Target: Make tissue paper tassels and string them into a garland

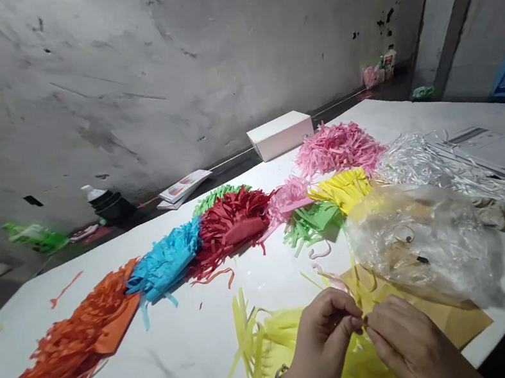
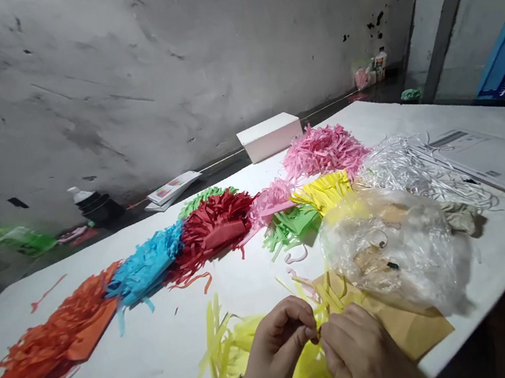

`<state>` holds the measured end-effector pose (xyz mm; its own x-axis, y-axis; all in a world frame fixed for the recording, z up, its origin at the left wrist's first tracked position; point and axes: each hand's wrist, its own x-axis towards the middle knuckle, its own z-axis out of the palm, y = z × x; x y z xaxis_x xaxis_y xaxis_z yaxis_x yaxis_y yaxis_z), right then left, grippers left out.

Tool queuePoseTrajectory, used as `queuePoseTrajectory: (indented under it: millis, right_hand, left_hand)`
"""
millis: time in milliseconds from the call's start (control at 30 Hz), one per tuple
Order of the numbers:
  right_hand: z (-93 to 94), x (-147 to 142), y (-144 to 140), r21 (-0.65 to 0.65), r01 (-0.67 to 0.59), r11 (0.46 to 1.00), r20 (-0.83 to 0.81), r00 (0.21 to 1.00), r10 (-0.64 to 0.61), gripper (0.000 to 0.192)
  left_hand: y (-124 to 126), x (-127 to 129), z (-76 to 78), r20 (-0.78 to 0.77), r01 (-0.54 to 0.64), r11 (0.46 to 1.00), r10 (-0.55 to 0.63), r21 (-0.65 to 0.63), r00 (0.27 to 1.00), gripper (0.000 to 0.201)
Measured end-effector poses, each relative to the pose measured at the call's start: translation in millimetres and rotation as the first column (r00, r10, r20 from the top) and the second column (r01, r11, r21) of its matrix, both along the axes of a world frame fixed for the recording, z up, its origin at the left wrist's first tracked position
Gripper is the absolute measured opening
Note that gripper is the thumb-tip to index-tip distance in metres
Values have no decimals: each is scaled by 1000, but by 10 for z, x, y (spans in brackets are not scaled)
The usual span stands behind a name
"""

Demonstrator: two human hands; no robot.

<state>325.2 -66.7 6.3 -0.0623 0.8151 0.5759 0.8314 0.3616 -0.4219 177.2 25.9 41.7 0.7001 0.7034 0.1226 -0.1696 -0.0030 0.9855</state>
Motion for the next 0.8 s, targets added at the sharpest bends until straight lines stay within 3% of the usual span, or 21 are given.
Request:
queuePoseTrajectory:
  millis: [100,267,400,467,567,700,800]
  right_hand:
    - [32,-46,-10,-3,-16,1000,11,1000,16,24]
    - [143,-91,-23,-184,-118,976,-215,974,77,26]
    - [133,-140,-35,-112,-111,988,-120,988,97,24]
    - [93,-171,-38,-95,-91,991,-152,985,76,24]
    - [25,-219,-41,-86,-42,995,-249,968,19,22]
    - [-5,-257,-36,-65,-83,994,-249,966,64,23]
    - [16,-267,-21,-75,-68,995,-256,966,47,23]
  left_hand:
    - [-59,-65,-31,-27,-45,996,47,77,999,31]
    - [-112,-176,-62,-33,-22,980,29,199,999,24]
    - [-100,-254,-75,-63,-29,975,44,219,997,23]
    - [-90,-286,-75,-87,-26,972,47,233,995,23]
    - [-78,-323,-63,-118,-53,975,80,218,990,22]
    - [-68,-352,-36,-131,-45,987,66,157,989,27]
    - [-54,-356,-22,-128,-27,999,31,38,991,29]
